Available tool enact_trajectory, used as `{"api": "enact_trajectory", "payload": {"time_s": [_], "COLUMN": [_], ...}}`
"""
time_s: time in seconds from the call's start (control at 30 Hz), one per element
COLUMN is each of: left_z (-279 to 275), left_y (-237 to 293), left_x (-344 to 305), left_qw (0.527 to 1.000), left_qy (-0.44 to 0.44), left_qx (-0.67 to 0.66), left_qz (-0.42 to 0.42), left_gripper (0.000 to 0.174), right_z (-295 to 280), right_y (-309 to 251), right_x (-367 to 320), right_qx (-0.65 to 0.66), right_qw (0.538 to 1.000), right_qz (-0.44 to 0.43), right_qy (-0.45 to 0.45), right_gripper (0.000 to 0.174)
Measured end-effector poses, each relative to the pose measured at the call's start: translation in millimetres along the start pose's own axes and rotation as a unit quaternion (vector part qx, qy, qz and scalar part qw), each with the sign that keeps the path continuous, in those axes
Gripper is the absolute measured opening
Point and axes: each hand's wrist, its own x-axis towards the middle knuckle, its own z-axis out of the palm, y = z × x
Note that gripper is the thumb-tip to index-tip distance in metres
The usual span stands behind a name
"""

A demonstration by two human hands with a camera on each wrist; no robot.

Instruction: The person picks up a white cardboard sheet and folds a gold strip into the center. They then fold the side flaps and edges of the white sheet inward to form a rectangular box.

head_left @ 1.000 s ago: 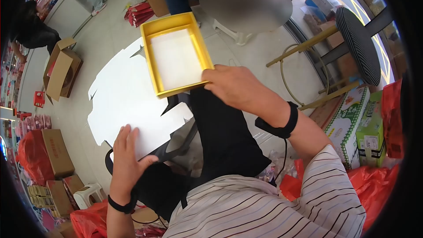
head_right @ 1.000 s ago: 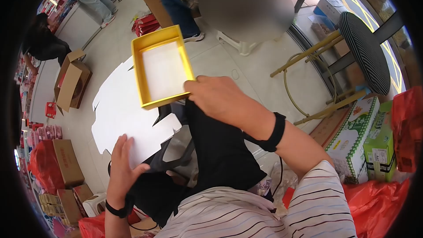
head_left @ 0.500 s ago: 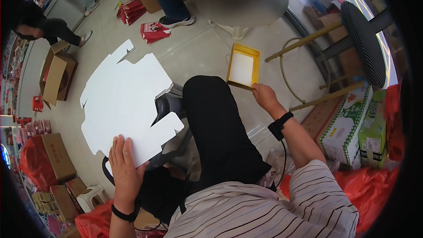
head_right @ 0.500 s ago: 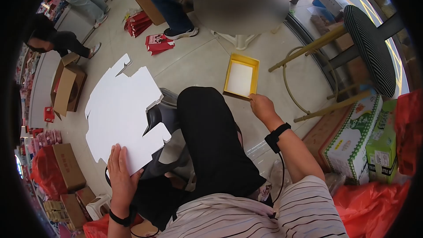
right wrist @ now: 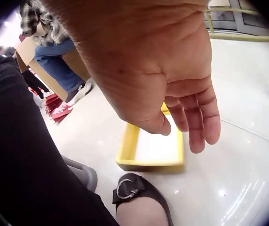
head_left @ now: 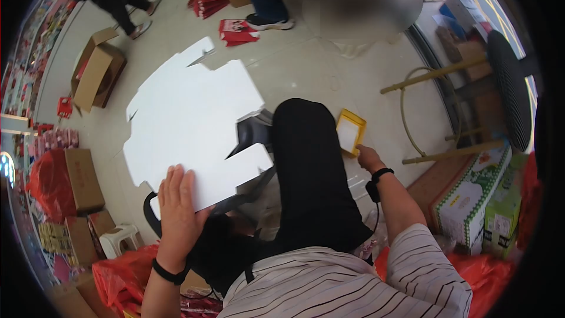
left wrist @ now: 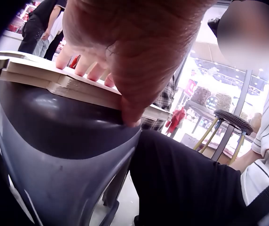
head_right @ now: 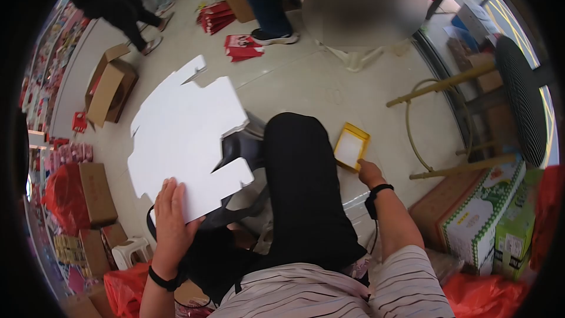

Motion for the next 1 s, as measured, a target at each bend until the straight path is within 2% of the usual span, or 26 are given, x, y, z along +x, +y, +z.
{"api": "enact_trajectory", "payload": {"time_s": [0.07,0.13,0.2,0.27,0.33,0.4,0.47,0.5,0.57,0.67,0.9,1.0], "left_z": [-2,-3,-3,-5,-4,-3,-3,-4,-7,-12,-21,-34], "left_y": [-2,-5,-10,-12,-17,-21,-25,-28,-32,-35,-51,-74], "left_x": [-1,-3,-4,-3,-3,-3,-2,-3,-2,0,-5,-14], "left_qw": [1.0,1.0,1.0,0.999,0.997,0.995,0.993,0.992,0.99,0.987,0.979,0.979], "left_qy": [0.003,0.009,0.02,0.035,0.052,0.08,0.091,0.096,0.098,0.108,0.11,0.037], "left_qx": [0.001,-0.004,-0.012,-0.017,-0.026,-0.019,-0.026,-0.029,-0.043,-0.062,-0.131,-0.201], "left_qz": [0.005,0.012,0.02,0.03,0.043,0.059,0.075,0.081,0.088,0.099,0.115,0.018], "left_gripper": [0.097,0.101,0.099,0.092,0.09,0.085,0.083,0.083,0.079,0.069,0.03,0.018], "right_z": [-12,-33,-84,-155,-202,-228,-212,-200,-174,-150,-137,-144], "right_y": [-2,-11,-55,-148,-237,-308,-345,-359,-376,-388,-399,-407], "right_x": [7,28,18,-40,-113,-186,-218,-230,-236,-234,-222,-224], "right_qx": [0.006,-0.011,0.021,0.097,0.161,0.084,0.028,0.0,-0.045,-0.081,-0.053,-0.039], "right_qw": [1.0,0.997,0.973,0.946,0.888,0.85,0.807,0.801,0.775,0.752,0.782,0.799], "right_qz": [-0.008,-0.066,-0.185,-0.256,-0.388,-0.495,-0.574,-0.589,-0.623,-0.646,-0.608,-0.59], "right_qy": [0.003,0.04,0.134,0.173,0.19,0.158,0.133,0.108,0.099,0.103,0.126,0.108], "right_gripper": [0.048,0.044,0.035,0.03,0.03,0.032,0.041,0.05,0.058,0.058,0.034,0.02]}}
